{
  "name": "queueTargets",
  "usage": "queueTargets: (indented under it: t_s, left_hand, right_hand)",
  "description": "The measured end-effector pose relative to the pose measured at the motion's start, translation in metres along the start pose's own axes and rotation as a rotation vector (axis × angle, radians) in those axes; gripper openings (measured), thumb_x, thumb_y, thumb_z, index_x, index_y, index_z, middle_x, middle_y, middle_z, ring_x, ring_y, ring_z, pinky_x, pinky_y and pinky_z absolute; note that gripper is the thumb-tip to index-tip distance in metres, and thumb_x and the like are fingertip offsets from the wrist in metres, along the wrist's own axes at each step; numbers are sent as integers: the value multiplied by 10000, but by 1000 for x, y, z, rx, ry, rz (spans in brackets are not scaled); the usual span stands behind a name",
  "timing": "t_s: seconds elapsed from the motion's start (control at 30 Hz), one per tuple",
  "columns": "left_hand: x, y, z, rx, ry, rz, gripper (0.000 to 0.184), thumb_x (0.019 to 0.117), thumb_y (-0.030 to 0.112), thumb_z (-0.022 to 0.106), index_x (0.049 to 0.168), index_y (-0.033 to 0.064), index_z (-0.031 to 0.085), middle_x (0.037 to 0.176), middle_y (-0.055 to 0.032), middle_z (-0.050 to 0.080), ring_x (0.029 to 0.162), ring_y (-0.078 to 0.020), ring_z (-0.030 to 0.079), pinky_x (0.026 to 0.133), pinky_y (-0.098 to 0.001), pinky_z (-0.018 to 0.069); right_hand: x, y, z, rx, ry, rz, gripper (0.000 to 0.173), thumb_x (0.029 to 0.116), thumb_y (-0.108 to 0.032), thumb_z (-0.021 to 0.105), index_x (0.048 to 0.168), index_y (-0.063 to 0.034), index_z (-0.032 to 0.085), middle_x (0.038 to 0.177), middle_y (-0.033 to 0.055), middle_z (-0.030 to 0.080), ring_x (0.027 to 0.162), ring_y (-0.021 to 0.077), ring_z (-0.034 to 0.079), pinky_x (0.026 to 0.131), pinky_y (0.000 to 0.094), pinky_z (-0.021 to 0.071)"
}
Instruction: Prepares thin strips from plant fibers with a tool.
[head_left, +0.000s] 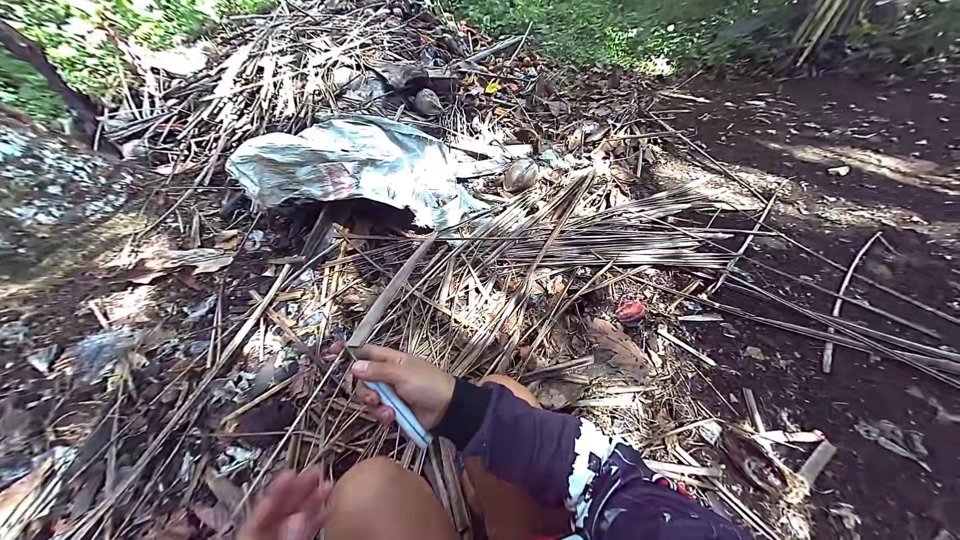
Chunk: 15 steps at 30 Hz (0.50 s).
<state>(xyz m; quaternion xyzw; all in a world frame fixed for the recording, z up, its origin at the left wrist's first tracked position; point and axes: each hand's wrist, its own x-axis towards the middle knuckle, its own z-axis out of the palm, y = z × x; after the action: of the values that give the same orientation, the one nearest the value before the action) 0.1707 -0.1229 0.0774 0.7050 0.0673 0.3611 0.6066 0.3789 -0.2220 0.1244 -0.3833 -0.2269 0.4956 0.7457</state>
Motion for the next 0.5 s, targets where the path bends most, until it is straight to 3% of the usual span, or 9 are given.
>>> queueTargets:
  t_s: [0.07,0.1,0.17,0.2,0.23,0.27,0.33,0.43,0.5]
  left_hand:
    - [-9,-1,21,303,-17,140,279,1061,182,536,1251,9,645,1221,-17,709,1128,-30,658,950,-236,559]
    - [-6,1,27,507,2,266,299,1068,224,525,1216,-8,644,1220,-96,690,1193,-80,624,1017,-242,504]
    - [12,4,27,789,9,343,421,1065,269,498,1273,-81,608,1251,-280,655,1262,-344,599,1106,-419,439]
    - [22,2,27,835,-21,286,493,1059,276,486,1322,-130,579,1264,-332,643,1224,-423,621,1075,-484,461]
    - [30,-2,29,824,-54,202,523,1057,274,472,1352,-149,557,1236,-328,661,1134,-413,671,998,-486,517]
    - [35,-9,31,773,-69,133,508,1057,265,464,1345,-140,569,1146,-285,702,992,-321,717,886,-419,571]
    - [38,-19,35,637,-68,52,428,1047,235,475,1238,-109,645,958,-201,719,766,-143,683,719,-280,569]
    - [37,-15,43,388,-64,-115,295,1014,143,500,1121,-88,649,828,3,672,651,57,592,615,-133,517]
    - [37,-12,47,183,-56,-232,210,999,96,487,1101,-26,625,780,124,639,619,77,596,586,-122,533]
  right_hand:
    - [-3,4,-7,-108,26,14,408,1088,-131,375,1482,-26,386,692,-38,471,510,35,442,479,178,403]
    - [-6,7,-10,-145,27,30,408,1083,-136,386,1476,-26,386,695,-39,473,509,32,443,475,174,403]
    - [-15,13,-9,-204,35,85,423,1083,-140,408,1490,-29,378,713,-32,474,516,35,445,478,180,406]
    - [-20,15,-7,-233,36,101,433,1082,-138,418,1498,-24,376,714,-27,475,518,39,446,480,187,405]
    - [-24,16,-6,-264,30,104,445,1078,-134,424,1504,-17,371,715,-24,475,522,41,442,486,194,401]
    - [-28,16,-6,-288,23,94,462,1076,-130,434,1516,-8,365,718,-18,480,527,45,440,494,202,400]
    - [-33,14,-7,-325,11,48,473,1061,-116,443,1509,16,365,709,-19,477,527,43,434,498,206,397]
    - [-40,12,-11,-421,11,6,478,1055,-111,465,1500,43,380,714,-1,483,532,45,423,511,220,394]
    - [-44,12,-12,-554,27,-30,472,1048,-120,493,1483,48,421,799,63,543,575,65,439,551,245,408]
